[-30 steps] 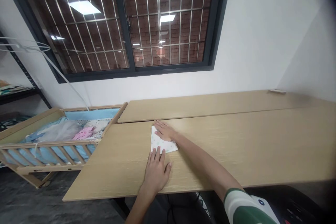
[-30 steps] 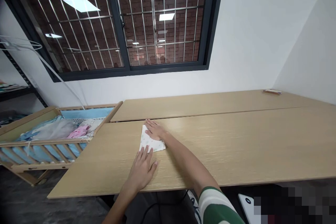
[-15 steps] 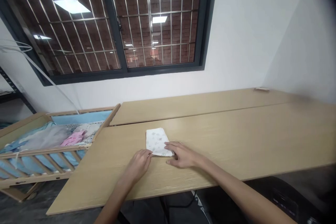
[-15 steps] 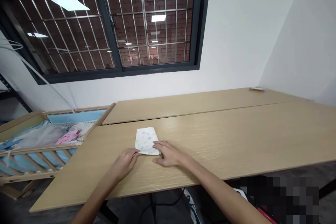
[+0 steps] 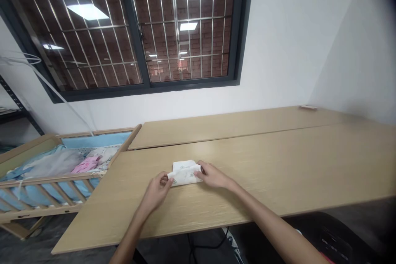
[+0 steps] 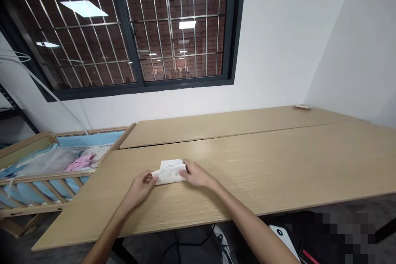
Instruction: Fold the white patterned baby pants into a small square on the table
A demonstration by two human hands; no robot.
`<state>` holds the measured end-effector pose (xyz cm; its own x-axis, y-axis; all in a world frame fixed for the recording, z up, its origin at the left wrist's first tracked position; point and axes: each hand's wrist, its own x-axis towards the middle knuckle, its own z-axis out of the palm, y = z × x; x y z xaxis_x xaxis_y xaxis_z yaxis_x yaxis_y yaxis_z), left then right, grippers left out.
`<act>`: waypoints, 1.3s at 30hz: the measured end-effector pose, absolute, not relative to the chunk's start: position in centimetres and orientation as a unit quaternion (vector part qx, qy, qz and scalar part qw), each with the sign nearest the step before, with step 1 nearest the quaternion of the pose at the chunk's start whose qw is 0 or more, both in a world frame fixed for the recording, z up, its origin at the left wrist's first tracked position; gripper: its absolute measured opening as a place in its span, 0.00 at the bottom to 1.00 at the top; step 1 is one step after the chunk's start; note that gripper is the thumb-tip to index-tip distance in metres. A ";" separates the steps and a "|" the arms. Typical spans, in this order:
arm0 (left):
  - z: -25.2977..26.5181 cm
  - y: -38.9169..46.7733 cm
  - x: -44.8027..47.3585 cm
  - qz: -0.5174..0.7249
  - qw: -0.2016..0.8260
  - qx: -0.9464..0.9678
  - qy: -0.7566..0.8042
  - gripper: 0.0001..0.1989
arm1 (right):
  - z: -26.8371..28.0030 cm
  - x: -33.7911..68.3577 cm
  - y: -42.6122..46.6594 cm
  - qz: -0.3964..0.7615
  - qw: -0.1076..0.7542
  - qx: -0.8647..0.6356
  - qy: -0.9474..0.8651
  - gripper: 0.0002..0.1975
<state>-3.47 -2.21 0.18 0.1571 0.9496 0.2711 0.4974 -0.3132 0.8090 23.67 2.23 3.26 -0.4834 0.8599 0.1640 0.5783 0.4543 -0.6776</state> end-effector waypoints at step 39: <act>-4.3 0.9 -0.4 0.175 0.063 0.813 0.553 0.43 | 0.4 22.6 3.1 0.062 0.146 -0.393 -0.906 0.33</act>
<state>-0.38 0.91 -4.26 0.3282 0.9199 0.2146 0.8761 -0.3814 0.2950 22.64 3.06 0.42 -0.6483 0.7301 0.2162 0.6941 0.6834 -0.2264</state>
